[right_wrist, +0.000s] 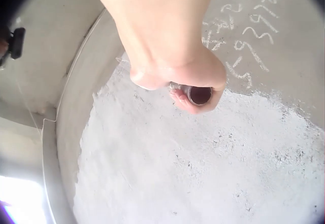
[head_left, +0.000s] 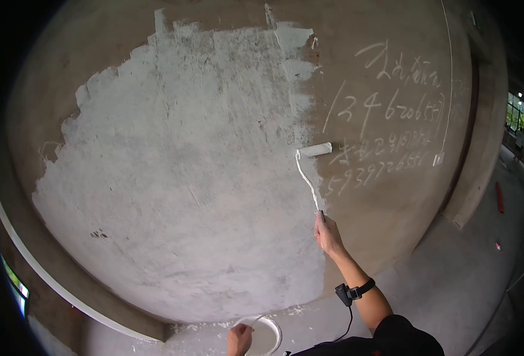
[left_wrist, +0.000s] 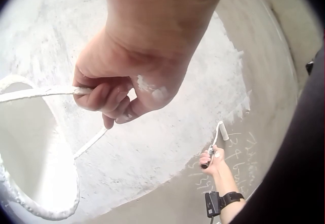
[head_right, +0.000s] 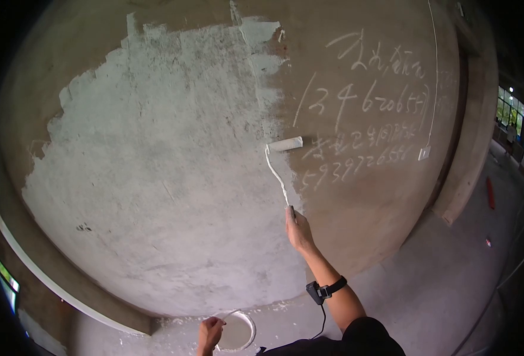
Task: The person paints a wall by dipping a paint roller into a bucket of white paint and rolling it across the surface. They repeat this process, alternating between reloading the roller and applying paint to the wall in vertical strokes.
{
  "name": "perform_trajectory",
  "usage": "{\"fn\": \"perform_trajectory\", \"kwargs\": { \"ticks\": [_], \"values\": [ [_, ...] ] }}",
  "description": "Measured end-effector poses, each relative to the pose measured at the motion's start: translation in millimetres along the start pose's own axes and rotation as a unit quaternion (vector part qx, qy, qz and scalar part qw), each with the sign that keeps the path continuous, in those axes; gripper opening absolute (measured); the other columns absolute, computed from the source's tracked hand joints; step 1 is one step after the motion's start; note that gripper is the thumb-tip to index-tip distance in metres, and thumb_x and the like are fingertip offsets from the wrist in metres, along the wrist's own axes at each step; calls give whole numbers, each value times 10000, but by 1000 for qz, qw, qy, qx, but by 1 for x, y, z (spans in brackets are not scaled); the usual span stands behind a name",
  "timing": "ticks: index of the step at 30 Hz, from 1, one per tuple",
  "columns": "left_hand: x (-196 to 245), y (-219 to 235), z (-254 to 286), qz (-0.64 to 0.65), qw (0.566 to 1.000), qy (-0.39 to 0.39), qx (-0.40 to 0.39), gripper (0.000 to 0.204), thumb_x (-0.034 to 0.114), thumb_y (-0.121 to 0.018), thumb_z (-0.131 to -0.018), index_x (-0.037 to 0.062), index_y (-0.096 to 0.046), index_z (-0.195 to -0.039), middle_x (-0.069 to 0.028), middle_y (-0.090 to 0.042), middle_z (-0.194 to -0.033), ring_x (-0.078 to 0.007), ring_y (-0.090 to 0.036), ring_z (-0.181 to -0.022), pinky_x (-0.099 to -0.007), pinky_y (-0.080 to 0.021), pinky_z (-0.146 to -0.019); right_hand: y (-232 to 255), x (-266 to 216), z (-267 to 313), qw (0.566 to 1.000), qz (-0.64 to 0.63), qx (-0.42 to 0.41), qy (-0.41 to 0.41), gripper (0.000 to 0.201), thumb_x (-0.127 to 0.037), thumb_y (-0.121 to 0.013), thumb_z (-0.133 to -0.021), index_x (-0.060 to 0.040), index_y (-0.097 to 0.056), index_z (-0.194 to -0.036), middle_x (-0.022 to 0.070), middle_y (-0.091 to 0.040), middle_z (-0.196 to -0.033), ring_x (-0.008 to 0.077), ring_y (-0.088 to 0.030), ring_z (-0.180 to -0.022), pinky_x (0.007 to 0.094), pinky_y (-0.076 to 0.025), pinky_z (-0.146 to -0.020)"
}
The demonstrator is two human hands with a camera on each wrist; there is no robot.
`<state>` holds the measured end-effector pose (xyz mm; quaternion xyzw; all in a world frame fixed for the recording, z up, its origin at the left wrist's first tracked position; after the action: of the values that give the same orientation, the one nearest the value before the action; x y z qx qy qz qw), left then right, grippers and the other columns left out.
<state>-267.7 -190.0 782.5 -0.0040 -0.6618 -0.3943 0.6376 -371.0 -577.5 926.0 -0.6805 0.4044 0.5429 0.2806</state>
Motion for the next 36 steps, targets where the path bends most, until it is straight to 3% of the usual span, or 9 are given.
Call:
{"fn": "perform_trajectory", "kwargs": {
  "ticks": [1,5,8,10,16,26,35,36],
  "values": [
    [-1,-2,0,7,1000,-3,2,258,220,-629,-773,-22,-710,-815,-94,-636,-630,-158,-602,-600,-306,-468,-572,-4,4,5,999,-15,22,35,535,-513,-379,-1010,-116,-412,-653,-20,-380,-499,82,-346,-364,254,-274,-346],
    [3,-5,-1,12,1000,-9,-1,261,222,-632,-772,-22,-710,-818,-96,-637,-628,-157,-600,-599,-307,-465,-569,-4,3,12,998,-58,35,6,540,-513,-385,-1007,-108,-416,-653,-21,-379,-498,84,-341,-367,259,-274,-347],
    [1,-3,0,1,1000,-12,1,263,219,-631,-774,-28,-708,-820,-97,-635,-626,-157,-597,-593,-306,-463,-565,-4,-15,2,998,-41,22,36,539,-510,-397,-1003,-103,-413,-651,-19,-377,-498,90,-341,-373,263,-285,-361],
    [-7,-6,-3,8,1000,-4,5,264,215,-628,-781,-33,-706,-824,-97,-633,-622,-159,-593,-585,-304,-461,-561,-3,-47,-6,997,-78,-5,20,517,-489,-427,-1003,-105,-417,-659,-25,-379,-541,84,-344,-436,271,-286,-409],
    [-10,-5,0,20,1000,-9,1,263,218,-624,-787,-29,-706,-822,-95,-631,-620,-154,-593,-581,-302,-459,-556,0,-100,-51,986,-153,-31,52,517,-469,-376,-994,-88,-439,-650,1,-391,-489,112,-360,-380,282,-303,-378],
    [-13,1,-6,8,999,-18,26,270,228,-628,-783,-30,-702,-817,-83,-620,-611,-146,-587,-576,-299,-449,-545,-3,-215,-112,985,-121,-39,113,466,-437,-353,-949,-64,-473,-698,18,-402,-483,145,-376,-372,306,-330,-395],
    [-11,6,-14,5,999,-30,31,270,221,-627,-781,-37,-699,-816,-84,-614,-608,-146,-577,-571,-300,-442,-544,-15,-268,-120,973,-179,-91,112,325,-379,-423,-866,-78,-478,-757,17,-447,-533,131,-380,-383,301,-345,-394],
    [-8,9,-14,4,999,-24,26,290,236,-635,-779,-44,-692,-827,-144,-640,-661,-217,-617,-620,-339,-469,-598,-15,-272,-123,973,-179,-91,113,325,-379,-423,-866,-78,-478,-757,17,-447,-533,131,-380,-383,301,-345,-394]
  ]
}}
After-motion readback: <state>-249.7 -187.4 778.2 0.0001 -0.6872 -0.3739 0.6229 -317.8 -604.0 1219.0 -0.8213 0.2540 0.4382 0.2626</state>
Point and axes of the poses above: each hand's wrist, its own z-axis away from the middle knuckle, its own y-axis out of the back of the hand, x = y × z, the point moved 3 cm from there along -z, towards the middle knuckle
